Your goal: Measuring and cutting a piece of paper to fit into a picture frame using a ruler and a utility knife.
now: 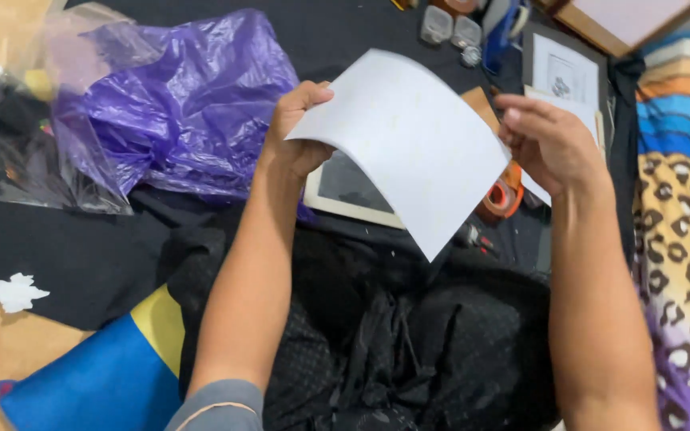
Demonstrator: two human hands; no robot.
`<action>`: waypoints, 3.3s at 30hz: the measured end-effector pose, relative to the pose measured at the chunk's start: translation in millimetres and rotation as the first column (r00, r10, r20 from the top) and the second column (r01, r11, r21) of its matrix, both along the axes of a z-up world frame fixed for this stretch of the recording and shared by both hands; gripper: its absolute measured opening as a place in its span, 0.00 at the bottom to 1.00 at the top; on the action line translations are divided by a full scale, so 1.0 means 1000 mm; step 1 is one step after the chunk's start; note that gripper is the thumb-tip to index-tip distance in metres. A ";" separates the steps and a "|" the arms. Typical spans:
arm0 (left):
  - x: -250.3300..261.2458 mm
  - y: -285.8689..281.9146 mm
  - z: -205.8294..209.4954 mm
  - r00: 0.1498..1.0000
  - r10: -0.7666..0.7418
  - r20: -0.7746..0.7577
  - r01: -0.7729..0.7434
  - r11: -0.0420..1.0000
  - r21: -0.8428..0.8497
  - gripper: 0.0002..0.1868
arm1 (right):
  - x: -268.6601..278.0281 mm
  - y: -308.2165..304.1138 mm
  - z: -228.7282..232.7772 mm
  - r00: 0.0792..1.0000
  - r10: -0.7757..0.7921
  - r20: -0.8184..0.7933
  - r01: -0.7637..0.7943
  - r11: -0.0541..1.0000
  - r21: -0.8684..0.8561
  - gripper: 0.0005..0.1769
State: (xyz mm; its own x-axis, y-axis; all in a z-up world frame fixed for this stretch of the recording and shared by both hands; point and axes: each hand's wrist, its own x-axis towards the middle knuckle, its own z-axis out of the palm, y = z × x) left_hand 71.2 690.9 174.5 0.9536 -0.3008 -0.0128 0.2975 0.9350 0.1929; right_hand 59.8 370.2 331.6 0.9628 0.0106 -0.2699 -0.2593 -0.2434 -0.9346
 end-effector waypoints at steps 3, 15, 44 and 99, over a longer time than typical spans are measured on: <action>0.021 0.009 -0.011 0.999 -0.003 -0.047 0.008 0.996 0.092 0.09 | 0.018 0.015 -0.020 0.999 0.004 -0.047 -0.002 0.999 0.047 0.27; 0.032 -0.019 0.018 0.981 0.179 0.069 -0.188 0.815 0.548 0.64 | 0.015 -0.010 -0.158 0.965 -0.139 -0.223 0.209 0.920 0.331 0.18; 0.060 -0.045 -0.099 0.994 0.051 -0.101 0.113 -0.479 0.870 0.11 | 0.005 0.001 -0.246 0.809 -0.251 -0.531 0.221 0.968 -0.120 0.22; 0.038 -0.096 -0.088 0.920 -0.297 -0.255 -0.130 -0.845 0.518 0.62 | 0.039 -0.043 -0.225 0.910 0.150 -0.388 -0.375 0.699 -0.610 0.35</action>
